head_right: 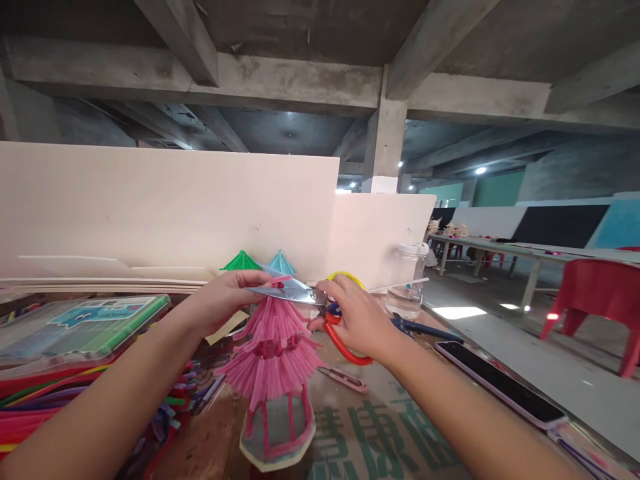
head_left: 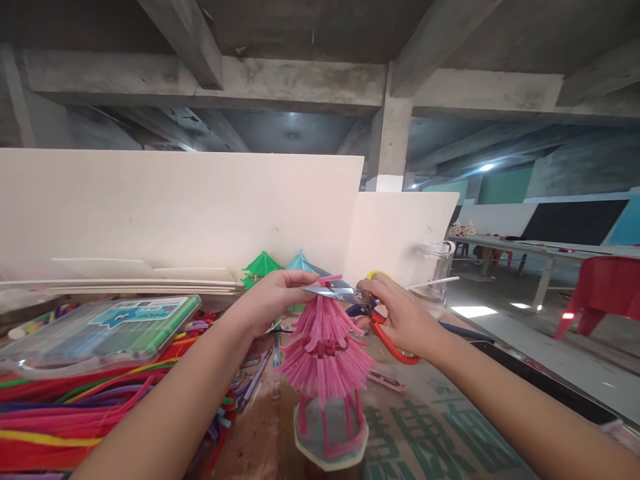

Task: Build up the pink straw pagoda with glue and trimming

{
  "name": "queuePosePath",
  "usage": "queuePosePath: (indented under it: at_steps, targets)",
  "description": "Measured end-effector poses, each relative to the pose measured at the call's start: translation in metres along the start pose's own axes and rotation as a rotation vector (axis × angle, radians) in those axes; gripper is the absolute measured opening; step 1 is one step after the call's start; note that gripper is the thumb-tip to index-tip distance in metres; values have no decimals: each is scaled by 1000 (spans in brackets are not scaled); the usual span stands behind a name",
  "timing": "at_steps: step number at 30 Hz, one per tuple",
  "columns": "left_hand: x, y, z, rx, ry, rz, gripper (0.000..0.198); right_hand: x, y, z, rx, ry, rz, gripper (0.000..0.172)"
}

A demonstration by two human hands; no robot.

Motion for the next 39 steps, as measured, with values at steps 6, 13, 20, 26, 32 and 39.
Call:
queuePosePath:
  at_steps: [6, 13, 20, 26, 32, 39]
  targets:
    - [-2, 13, 1, -11, -17, 145, 23, 8, 10, -13, -13, -22, -4, 31]
    - [-2, 21, 0, -12, -51, 72, 26, 5, 4, -15, 71, -96, -37, 42]
    - [2, 18, -1, 20, -8, 99, 27, 3, 1, -14, 80, -94, -36, 46]
    - [0, 18, 3, -7, 41, 56, 18, 5, 5, -18, 71, -80, 11, 47]
    - [-1, 16, 3, -24, 20, 78, 25, 12, 10, -18, 0, 34, 71, 40]
    - [-3, 12, 5, -79, 32, 186, 33, 56, 31, -23, -282, 360, 39, 35]
Point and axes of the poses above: each hand's wrist, its own z-axis towards the middle knuckle, its own y-axis out of the palm, x = y × z, the point moved 9 cm from there along z, towards the middle knuckle, and after that the axes turned 4 degrees about -y, right-handed, at the moved point
